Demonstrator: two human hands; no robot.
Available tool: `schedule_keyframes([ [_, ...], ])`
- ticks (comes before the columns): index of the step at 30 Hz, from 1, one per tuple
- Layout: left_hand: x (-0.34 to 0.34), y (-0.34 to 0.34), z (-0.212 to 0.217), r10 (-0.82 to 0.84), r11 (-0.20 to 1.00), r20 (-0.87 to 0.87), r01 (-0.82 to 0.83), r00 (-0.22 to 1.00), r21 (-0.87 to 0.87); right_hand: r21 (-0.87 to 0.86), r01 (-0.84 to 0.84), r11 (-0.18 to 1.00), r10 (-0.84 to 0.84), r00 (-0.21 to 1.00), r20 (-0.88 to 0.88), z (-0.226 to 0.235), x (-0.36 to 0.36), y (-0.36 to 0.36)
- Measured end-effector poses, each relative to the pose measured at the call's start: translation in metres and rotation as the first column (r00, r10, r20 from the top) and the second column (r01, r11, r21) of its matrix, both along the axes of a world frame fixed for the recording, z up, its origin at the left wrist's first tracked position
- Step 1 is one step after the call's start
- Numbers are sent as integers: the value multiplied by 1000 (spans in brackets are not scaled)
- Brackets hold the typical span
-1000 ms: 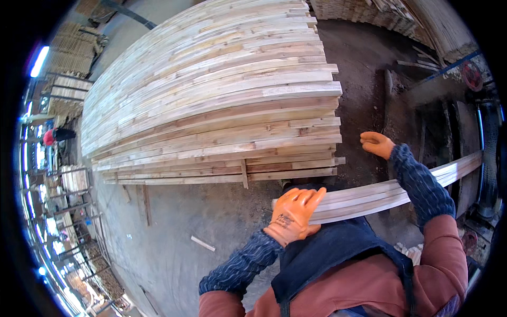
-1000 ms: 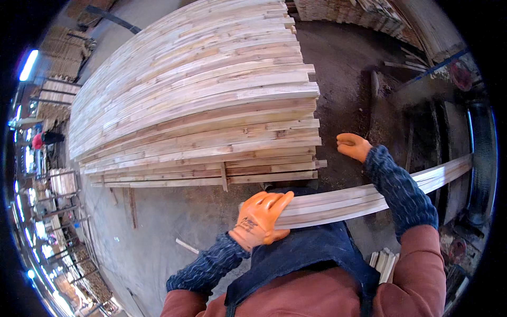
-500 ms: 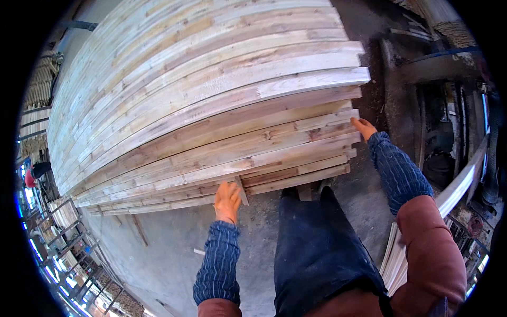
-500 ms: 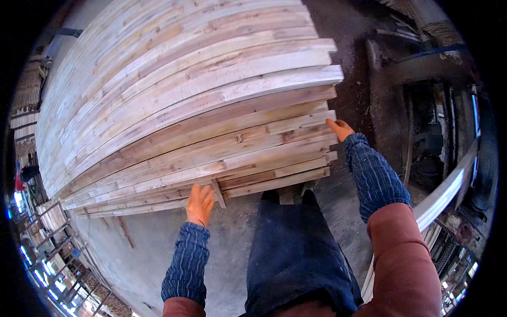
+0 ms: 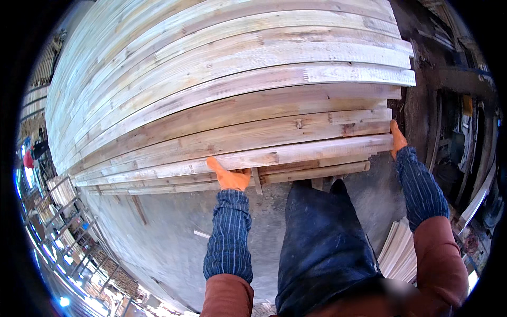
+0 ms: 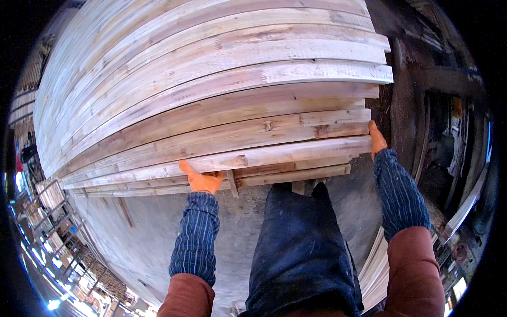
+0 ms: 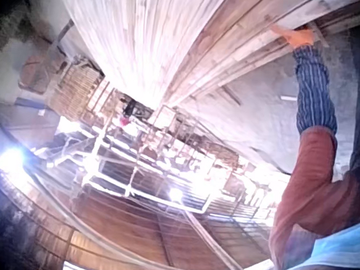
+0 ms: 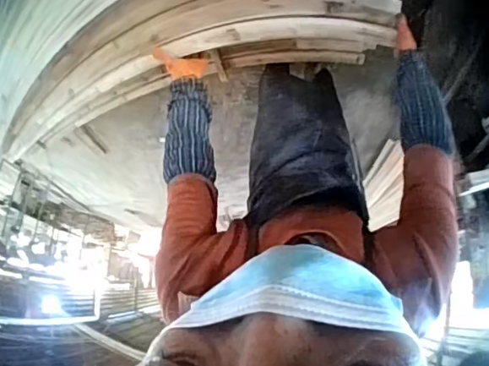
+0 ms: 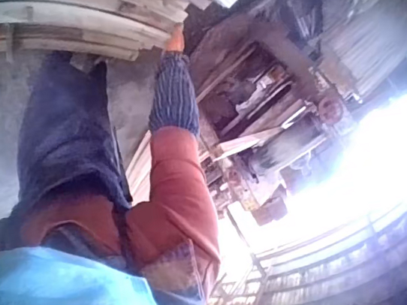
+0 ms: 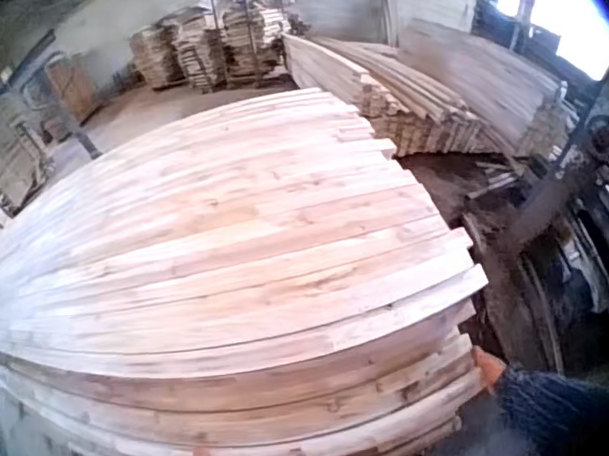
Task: The person operates an industrial control panel, picks up long wood strips from a stack, and feeds them into a processing machine one at a time.
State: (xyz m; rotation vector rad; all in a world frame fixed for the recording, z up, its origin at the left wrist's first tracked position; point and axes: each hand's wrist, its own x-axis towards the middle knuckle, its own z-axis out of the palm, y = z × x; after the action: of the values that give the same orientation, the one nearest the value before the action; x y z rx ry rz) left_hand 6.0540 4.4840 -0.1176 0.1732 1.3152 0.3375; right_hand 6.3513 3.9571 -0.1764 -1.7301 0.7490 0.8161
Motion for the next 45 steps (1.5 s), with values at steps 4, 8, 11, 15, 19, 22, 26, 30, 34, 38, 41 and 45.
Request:
schedule_keyframes([
  [4,-8,-2,4,31,999,5,-31,999,18,18,-53,998,53,999,-6,27,-1,5],
  [8,-4,1,27,12,999,-171,-18,985,-34,-96,-112,989,111,994,-11,68,-1,26],
  [11,-29,3,10,7,1000,13,-7,1000,-10,-124,-231,965,229,973,-27,70,10,21],
  [15,-21,-2,20,144,988,96,-138,985,-67,-106,-364,925,357,930,-85,68,16,8],
  [19,-20,-2,33,126,991,60,-123,990,-53,-79,-731,677,728,682,-74,84,27,11],
  [22,-21,-4,40,146,989,159,-141,976,-39,-95,-984,153,985,159,-65,112,40,15],
  [26,-22,-4,53,230,973,67,-230,971,-3,-177,-931,-320,947,-311,-81,136,41,53],
  [30,-37,-27,62,289,951,97,-297,952,87,-28,-954,-299,805,-236,-544,138,17,102],
  [34,-48,-107,95,279,954,425,-200,861,-223,448,-893,-25,999,-11,33,156,-64,230],
  [38,-44,-189,154,-681,732,347,611,644,301,591,-791,-160,944,53,326,196,-177,388],
  [41,-49,-209,179,-957,288,151,759,247,583,468,-857,-216,970,-134,202,236,-199,398],
  [45,-83,-166,216,-978,209,106,779,181,591,426,-905,4,991,61,120,260,-169,305],
])
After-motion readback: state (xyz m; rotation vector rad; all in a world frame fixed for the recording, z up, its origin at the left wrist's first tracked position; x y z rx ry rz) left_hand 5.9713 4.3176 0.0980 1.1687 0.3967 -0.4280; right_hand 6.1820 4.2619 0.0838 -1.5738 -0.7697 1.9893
